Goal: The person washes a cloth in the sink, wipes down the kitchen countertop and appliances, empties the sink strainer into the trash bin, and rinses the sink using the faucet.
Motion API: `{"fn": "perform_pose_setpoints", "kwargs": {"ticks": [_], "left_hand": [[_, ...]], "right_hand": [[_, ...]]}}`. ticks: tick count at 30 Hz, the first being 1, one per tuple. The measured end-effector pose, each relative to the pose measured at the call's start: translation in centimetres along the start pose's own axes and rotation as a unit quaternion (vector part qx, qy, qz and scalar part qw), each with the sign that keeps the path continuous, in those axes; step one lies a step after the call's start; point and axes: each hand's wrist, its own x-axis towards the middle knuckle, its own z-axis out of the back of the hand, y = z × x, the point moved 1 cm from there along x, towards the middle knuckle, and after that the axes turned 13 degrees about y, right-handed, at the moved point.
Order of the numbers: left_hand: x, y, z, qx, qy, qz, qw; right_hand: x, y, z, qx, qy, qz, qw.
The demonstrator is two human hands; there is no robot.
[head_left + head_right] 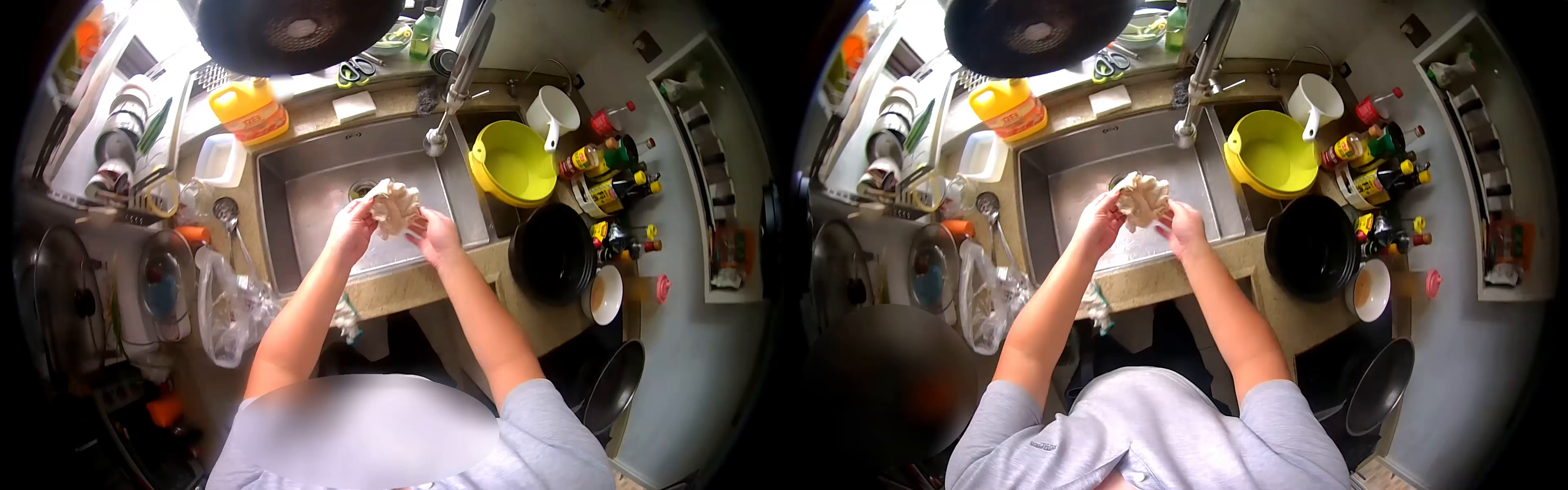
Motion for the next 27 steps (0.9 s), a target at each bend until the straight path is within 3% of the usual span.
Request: {"fn": "perform_pose_setpoints", "kwargs": {"ticks": [1, 2, 3, 4, 7, 9, 11, 12, 14, 16, 18, 20, 21, 23, 25, 26, 27], "left_hand": [[1.8, 0.0, 0.3, -0.001, -0.001, 0.002, 1.000], [3.3, 0.1, 0.8, 0.003, -0.019, 0.008, 1.000], [4.7, 0.4, 1.3, 0.007, -0.037, 0.013, 0.999], [6.1, 0.8, 1.7, 0.037, -0.043, 0.019, 0.998], [9.4, 1.5, 2.8, 0.131, -0.043, 0.052, 0.989], [11.6, 2.3, 3.9, 0.164, -0.032, 0.078, 0.983], [13.0, 2.3, 2.9, 0.198, -0.001, 0.106, 0.974], [13.7, 2.3, 2.6, 0.194, 0.005, 0.127, 0.973], [15.4, 3.2, 3.0, 0.182, 0.019, 0.147, 0.972], [16.8, 4.1, 3.0, 0.152, 0.042, 0.154, 0.975], [18.0, 4.3, 2.5, 0.170, 0.061, 0.172, 0.968], [18.7, 4.1, 1.7, 0.187, 0.075, 0.190, 0.961], [19.1, 3.7, 0.9, 0.218, 0.074, 0.197, 0.953], [19.9, 3.2, 0.3, 0.247, 0.072, 0.202, 0.945], [20.6, 2.9, 1.0, 0.428, 0.144, 0.137, 0.882], [21.0, 3.0, 1.8, 0.420, 0.149, 0.156, 0.881], [20.4, 1.7, 1.2, 0.417, 0.146, 0.203, 0.874]], "right_hand": [[1.7, 1.5, 1.2, -0.158, -0.131, 0.010, 0.979], [3.5, 3.9, 2.4, -0.303, -0.182, 0.139, 0.925], [5.3, 6.7, 3.3, -0.436, -0.224, 0.262, 0.831], [6.5, 10.6, 2.6, -0.510, -0.248, 0.331, 0.754], [13.0, 20.0, 2.7, -0.642, -0.277, 0.399, 0.593], [16.4, 23.4, 3.9, -0.780, -0.286, 0.332, 0.447], [17.9, 24.9, 5.0, -0.872, -0.227, 0.193, 0.388], [18.0, 25.5, 4.7, -0.884, -0.207, 0.190, 0.373], [17.0, 26.0, 2.1, -0.894, -0.191, 0.079, 0.398], [17.1, 24.4, 2.9, -0.886, -0.203, 0.037, 0.414], [18.9, 20.6, 6.8, -0.854, -0.146, 0.142, 0.479], [16.4, 17.8, 5.3, -0.770, -0.117, 0.153, 0.608], [13.5, 16.3, 2.6, -0.697, -0.120, 0.111, 0.699], [13.8, 12.4, 4.2, -0.740, 0.005, 0.158, 0.654], [14.2, 9.7, 5.7, -0.591, 0.113, 0.104, 0.792], [15.1, 8.9, 6.3, -0.526, 0.086, 0.157, 0.831], [15.2, 9.4, 6.1, -0.536, 0.055, 0.138, 0.831]]}}
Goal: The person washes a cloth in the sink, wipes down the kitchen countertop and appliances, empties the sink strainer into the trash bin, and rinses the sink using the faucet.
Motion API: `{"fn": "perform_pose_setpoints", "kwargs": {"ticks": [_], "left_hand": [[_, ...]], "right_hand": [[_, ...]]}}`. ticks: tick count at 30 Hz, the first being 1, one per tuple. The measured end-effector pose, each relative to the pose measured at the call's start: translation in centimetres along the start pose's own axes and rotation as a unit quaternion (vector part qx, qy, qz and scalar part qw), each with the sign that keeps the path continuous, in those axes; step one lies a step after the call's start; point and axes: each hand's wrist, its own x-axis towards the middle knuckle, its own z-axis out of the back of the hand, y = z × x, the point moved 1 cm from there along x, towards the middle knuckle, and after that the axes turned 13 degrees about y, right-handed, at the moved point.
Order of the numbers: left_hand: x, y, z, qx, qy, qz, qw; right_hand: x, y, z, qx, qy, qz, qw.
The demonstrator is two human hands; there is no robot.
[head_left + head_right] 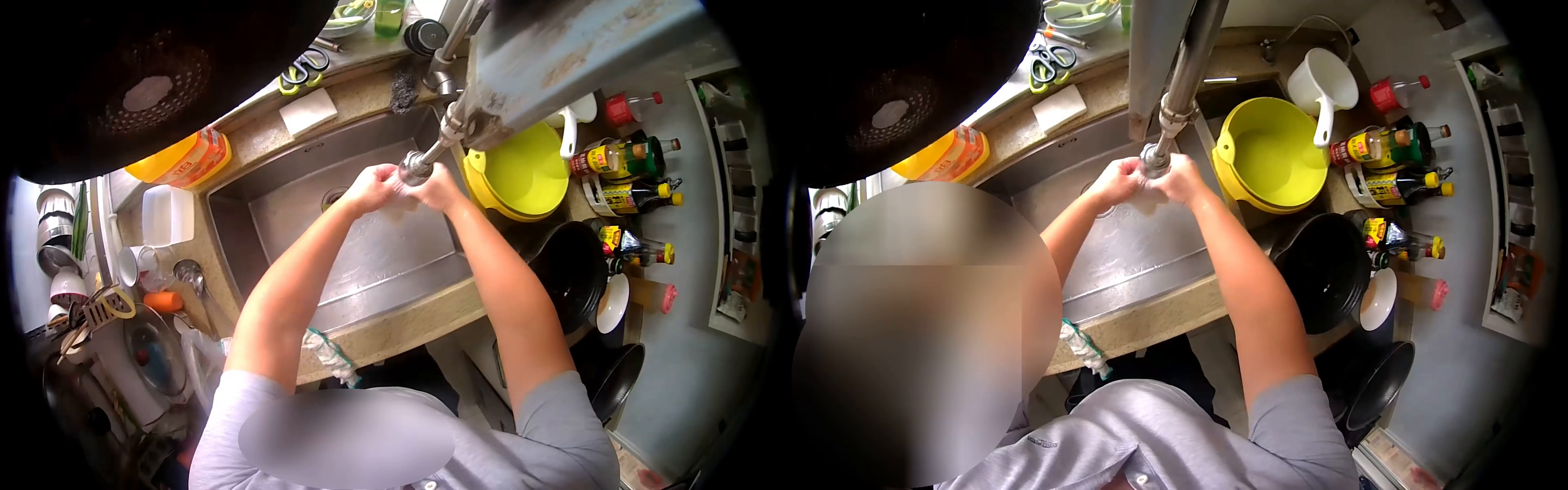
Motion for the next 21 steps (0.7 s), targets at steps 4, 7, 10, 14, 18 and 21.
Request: {"fn": "perform_pose_setpoints", "kwargs": {"ticks": [4, 7, 10, 14, 18, 21], "left_hand": [[-2.4, -0.5, 3.1, 0.152, 0.015, -0.031, 0.988], [-4.3, -0.9, 5.1, 0.241, -0.057, 0.036, 0.968], [-4.0, 0.7, 5.8, 0.254, -0.109, -0.016, 0.961], [-2.9, -0.4, 3.2, 0.376, -0.110, 0.061, 0.918], [0.3, 2.2, 0.3, 0.478, -0.246, -0.023, 0.843], [3.3, 2.8, -1.1, 0.245, -0.252, 0.012, 0.936]], "right_hand": [[-0.2, 1.0, 0.9, 0.079, 0.004, -0.031, 0.996], [-0.7, 0.1, 1.0, 0.151, -0.022, -0.078, 0.985], [-0.2, -3.1, 0.6, 0.251, -0.030, -0.098, 0.963], [-0.8, -1.4, -1.2, 0.272, -0.200, -0.076, 0.938], [-2.6, -1.3, -2.0, 0.102, -0.258, -0.046, 0.960], [-5.5, 1.8, -3.8, 0.008, -0.245, -0.004, 0.969]]}}
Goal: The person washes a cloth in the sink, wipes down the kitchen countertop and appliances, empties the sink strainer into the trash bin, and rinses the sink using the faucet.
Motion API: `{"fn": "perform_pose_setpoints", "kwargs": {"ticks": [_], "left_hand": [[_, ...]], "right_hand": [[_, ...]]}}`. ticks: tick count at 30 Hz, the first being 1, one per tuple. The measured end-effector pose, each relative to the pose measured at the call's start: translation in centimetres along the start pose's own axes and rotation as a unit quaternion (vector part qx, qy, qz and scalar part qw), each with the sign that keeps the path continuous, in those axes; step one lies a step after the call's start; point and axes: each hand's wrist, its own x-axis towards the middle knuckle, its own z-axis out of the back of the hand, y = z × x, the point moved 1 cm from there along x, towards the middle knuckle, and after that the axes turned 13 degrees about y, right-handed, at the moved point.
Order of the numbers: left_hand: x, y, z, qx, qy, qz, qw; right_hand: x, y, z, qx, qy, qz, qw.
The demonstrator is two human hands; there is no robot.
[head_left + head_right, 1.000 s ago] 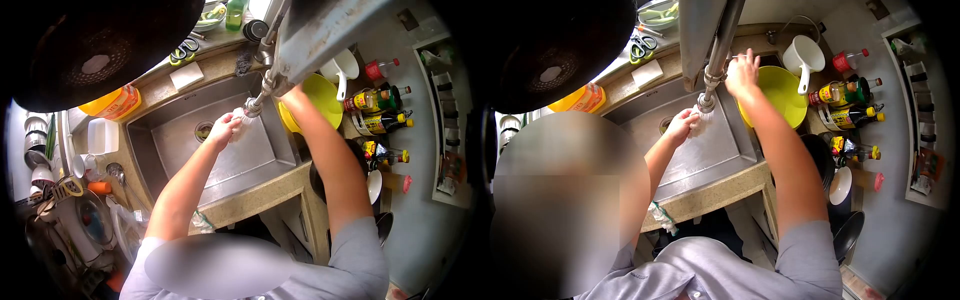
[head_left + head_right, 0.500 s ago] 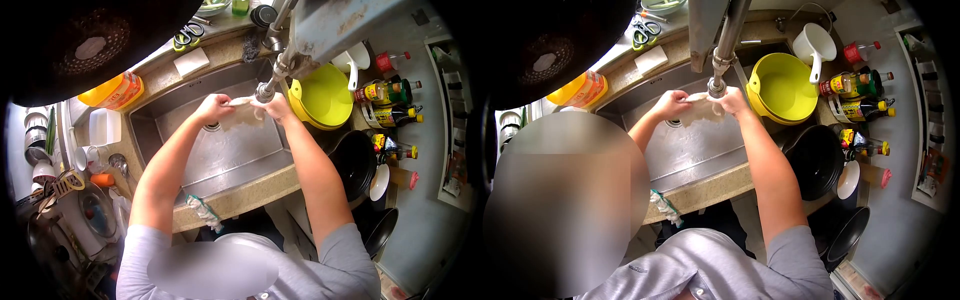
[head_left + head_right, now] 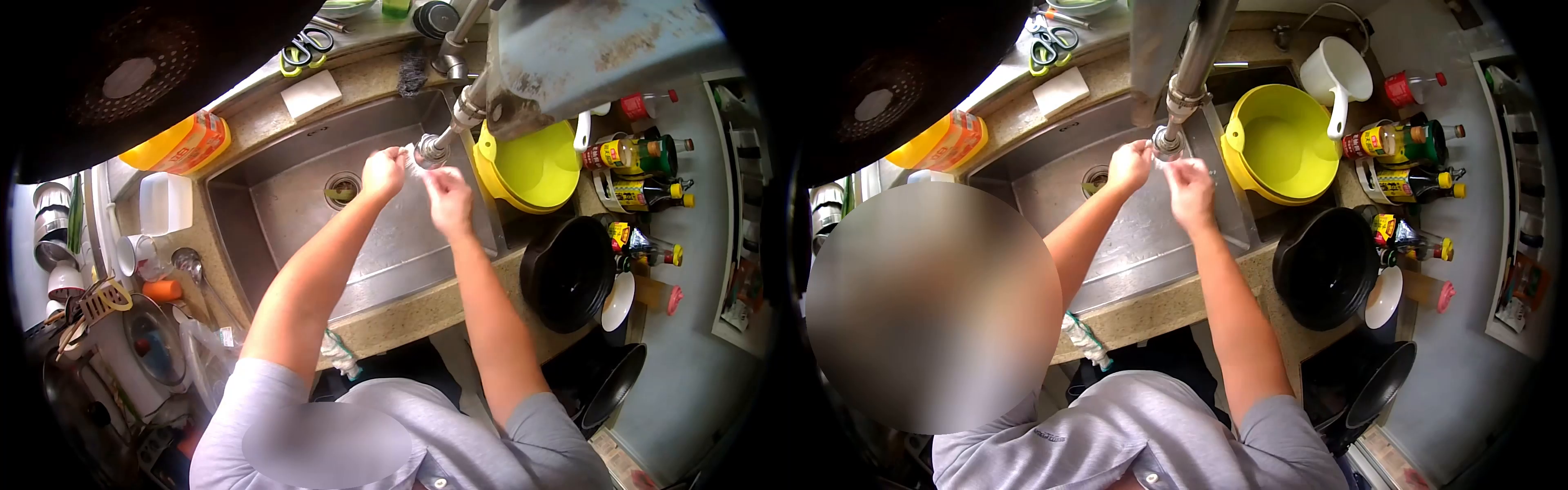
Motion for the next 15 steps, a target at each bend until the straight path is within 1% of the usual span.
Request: {"fn": "perform_pose_setpoints", "kwargs": {"ticks": [1, 2, 3, 4, 5, 6, 7, 8, 9, 10, 11, 12, 13, 14, 15], "left_hand": [[0.4, -0.4, -0.7, -0.256, 0.111, 0.099, 0.955], [0.3, -1.0, -1.3, -0.394, 0.126, 0.081, 0.907], [-0.2, -1.6, -1.7, -0.522, 0.139, 0.062, 0.839], [-0.7, -1.8, -1.6, -0.530, 0.189, 0.078, 0.823], [-1.0, -2.2, -1.5, -0.530, 0.190, 0.077, 0.823], [-1.4, -2.3, -1.5, -0.590, 0.211, 0.084, 0.775], [-1.9, -2.1, -1.6, -0.645, 0.231, 0.093, 0.722], [-1.9, -2.0, -1.3, -0.688, 0.260, 0.079, 0.673], [-1.9, -2.2, -0.9, -0.686, 0.261, 0.078, 0.674], [-2.1, -2.4, -0.4, -0.689, 0.286, 0.067, 0.662], [-2.4, -2.7, 0.0, -0.692, 0.311, 0.057, 0.649], [-2.4, -2.2, -0.2, -0.667, 0.325, 0.085, 0.665], [-2.3, -1.7, -0.4, -0.667, 0.323, 0.083, 0.666], [-2.2, -1.1, -0.4, -0.658, 0.276, 0.079, 0.696], [-2.2, -0.7, -0.3, -0.646, 0.229, 0.076, 0.724]], "right_hand": [[-0.8, -0.1, -0.3, -0.066, 0.026, 0.030, 0.997], [-1.8, -0.3, -0.5, -0.011, 0.072, 0.042, 0.996], [-2.5, 0.1, -0.6, 0.044, 0.118, 0.054, 0.991], [-2.8, -0.1, -0.7, 0.043, 0.115, 0.055, 0.991], [-3.0, -0.6, -0.7, 0.057, 0.021, 0.016, 0.998], [-3.2, -1.4, -0.6, 0.070, -0.073, -0.025, 0.995], [-2.8, -2.5, -0.2, 0.015, -0.132, -0.100, 0.986], [-1.6, -4.8, -0.4, 0.032, -0.135, -0.114, 0.984], [-0.2, -6.9, -0.7, 0.049, -0.137, -0.126, 0.981], [0.8, -7.8, -1.5, 0.122, -0.124, -0.191, 0.966], [1.8, -8.5, -2.3, 0.220, -0.081, -0.218, 0.947], [2.4, -8.2, -2.7, 0.296, -0.041, -0.226, 0.927], [3.0, -7.9, -2.9, 0.368, 0.000, -0.231, 0.900], [3.5, -7.6, -2.8, 0.369, 0.002, -0.230, 0.901], [3.8, -7.1, -2.9, 0.486, 0.088, -0.259, 0.830]]}}
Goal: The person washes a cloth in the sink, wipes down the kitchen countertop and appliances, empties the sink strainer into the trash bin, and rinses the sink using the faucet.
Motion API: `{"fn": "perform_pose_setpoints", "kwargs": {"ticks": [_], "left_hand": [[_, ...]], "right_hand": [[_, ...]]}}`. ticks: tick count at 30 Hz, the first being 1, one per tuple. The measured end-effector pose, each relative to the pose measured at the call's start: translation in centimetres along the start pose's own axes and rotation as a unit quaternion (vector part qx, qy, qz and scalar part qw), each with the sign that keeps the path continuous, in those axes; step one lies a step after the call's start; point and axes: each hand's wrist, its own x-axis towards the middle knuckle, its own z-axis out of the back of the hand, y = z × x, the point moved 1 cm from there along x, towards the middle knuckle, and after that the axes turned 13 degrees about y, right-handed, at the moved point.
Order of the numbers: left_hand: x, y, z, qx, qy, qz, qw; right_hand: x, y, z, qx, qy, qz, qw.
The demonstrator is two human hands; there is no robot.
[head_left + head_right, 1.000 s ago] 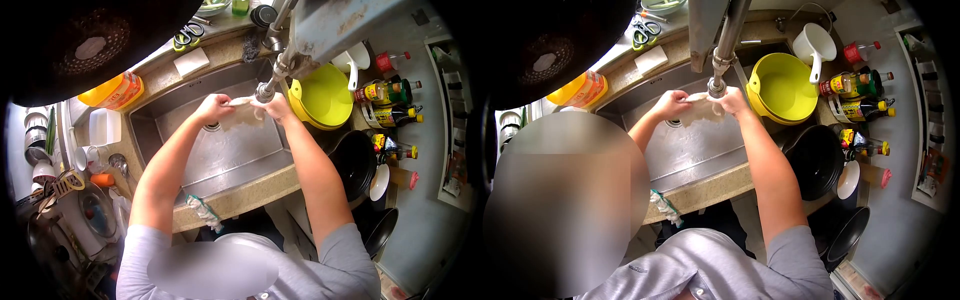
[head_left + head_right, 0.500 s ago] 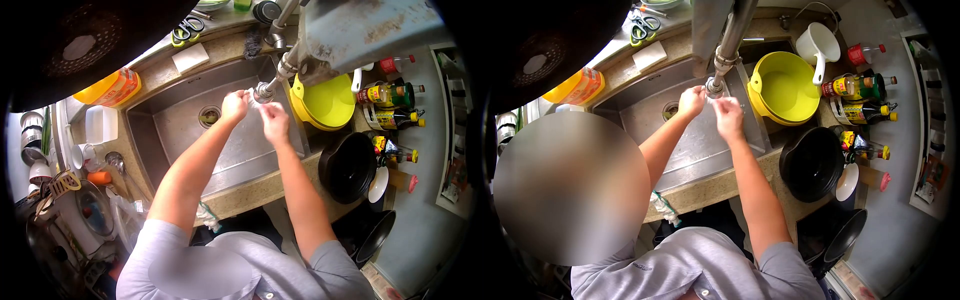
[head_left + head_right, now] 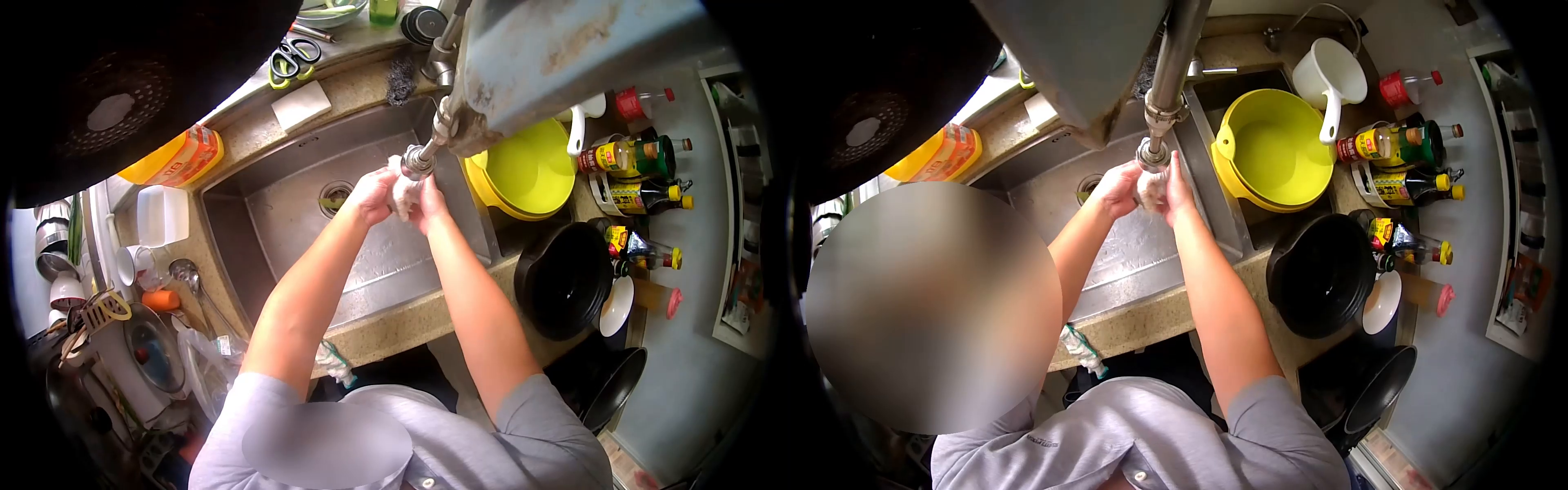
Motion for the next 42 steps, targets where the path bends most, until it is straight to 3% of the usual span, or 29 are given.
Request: {"fn": "perform_pose_setpoints", "kwargs": {"ticks": [1, 2, 4, 5, 6, 8, 9, 10, 12, 13, 14, 16, 17, 18, 20, 21, 23, 25, 26, 28, 29, 30, 31, 32, 34, 36, 38, 41, 42], "left_hand": [[0.0, -0.2, 0.5, -0.023, -0.010, -0.025, 0.999], [0.1, -0.2, 0.8, -0.023, -0.011, -0.028, 0.999], [0.5, -0.1, 2.6, 0.046, -0.163, -0.146, 0.975], [0.6, -0.1, 3.3, 0.093, -0.189, -0.152, 0.966], [1.2, 0.6, 4.4, 0.056, -0.177, -0.155, 0.970], [0.7, 1.1, 2.7, 0.016, -0.128, -0.105, 0.986], [1.7, 1.8, 5.2, 0.019, 0.021, -0.104, 0.994], [1.6, 2.8, 4.8, -0.001, -0.066, -0.127, 0.990], [1.2, 4.2, 3.3, -0.079, -0.028, -0.179, 0.980], [0.3, 3.4, 1.1, -0.062, -0.098, -0.105, 0.988], [1.1, 4.4, 0.9, -0.023, -0.136, -0.099, 0.985], [0.0, 3.5, -1.5, 0.146, -0.167, -0.090, 0.971], [-1.1, 2.2, -3.6, 0.197, -0.195, -0.059, 0.959], [-1.6, 1.6, -4.7, 0.191, -0.196, -0.062, 0.960], [-2.1, 0.7, -6.1, 0.260, -0.194, -0.178, 0.929], [1.5, 3.7, -1.3, 0.348, -0.212, -0.242, 0.880], [0.5, 4.5, -1.5, 0.488, -0.201, -0.247, 0.813], [-2.9, 4.8, -4.2, 0.521, -0.153, -0.260, 0.799], [-4.1, 5.3, -5.2, 0.557, -0.131, -0.308, 0.760], [-6.0, 7.9, -4.5, 0.540, -0.200, -0.326, 0.750], [-6.9, 8.9, -3.9, 0.539, -0.201, -0.327, 0.749], [-8.0, 9.5, -3.2, 0.460, -0.214, -0.281, 0.815], [-8.9, 10.1, -2.4, 0.372, -0.222, -0.231, 0.871], [-9.5, 10.3, -1.8, 0.370, -0.220, -0.233, 0.872], [-10.4, 10.2, -0.6, 0.331, -0.265, -0.150, 0.893], [-10.7, 10.0, 0.0, 0.325, -0.269, -0.143, 0.895], [-10.8, 9.9, 0.4, 0.317, -0.274, -0.133, 0.898], [-10.6, 10.0, 1.3, 0.305, -0.266, -0.163, 0.900], [-10.8, 10.0, 1.5, 0.294, -0.264, -0.158, 0.905]], "right_hand": [[0.1, 0.2, -0.6, 0.111, 0.094, -0.075, 0.987], [0.1, 0.2, -1.3, 0.109, 0.096, -0.077, 0.986], [0.0, 0.2, -4.0, -0.018, 0.033, 0.098, 0.994], [-0.8, 0.1, -5.5, -0.047, -0.017, 0.131, 0.990], [-1.7, -0.6, -6.4, -0.112, -0.019, 0.150, 0.982], [-1.4, -4.1, -6.3, -0.390, -0.133, 0.245, 0.877], [-2.2, -4.0, -7.0, -0.433, -0.151, 0.291, 0.840], [-2.4, -3.5, -7.6, -0.436, -0.143, 0.290, 0.840], [-2.1, -1.9, -8.0, -0.545, -0.213, 0.220, 0.781], [-0.4, -1.1, -6.5, -0.454, -0.236, 0.190, 0.838], [1.3, -0.5, -4.4, -0.358, -0.256, 0.154, 0.885], [2.6, 0.6, -2.3, -0.385, -0.213, 0.156, 0.884], [4.9, -0.5, 1.1, -0.189, -0.110, 0.145, 0.965], [3.8, 0.0, 0.1, -0.086, -0.072, 0.101, 0.989], [0.8, 0.8, -3.2, 0.024, 0.068, 0.037, 0.997], [0.2, 0.1, -3.7, 0.088, 0.074, 0.049, 0.992], [0.5, -0.4, -3.7, 0.101, 0.118, -0.012, 0.988], [1.5, 0.0, -3.6, 0.254, 0.299, -0.058, 0.918], [1.9, -0.1, -2.9, 0.224, 0.257, 0.019, 0.940], [1.2, 0.4, -4.2, 0.121, 0.016, 0.056, 0.991], [1.6, 0.4, -4.1, 0.117, 0.034, 0.055, 0.991], [2.4, 0.0, -3.2, 0.116, 0.033, 0.055, 0.991], [3.1, -0.4, -2.3, 0.092, 0.098, 0.053, 0.989], [3.6, -0.7, -1.3, 0.066, 0.164, 0.050, 0.983], [3.3, -0.8, -2.0, 0.061, 0.130, 0.045, 0.989], [3.5, -1.0, -2.4, 0.116, 0.136, -0.003, 0.984], [3.1, -0.4, -3.1, 0.069, 0.131, -0.008, 0.989], [2.9, 0.5, -3.6, 0.023, 0.044, -0.031, 0.998], [4.5, 0.5, -1.5, 0.104, 0.195, -0.057, 0.973]]}}
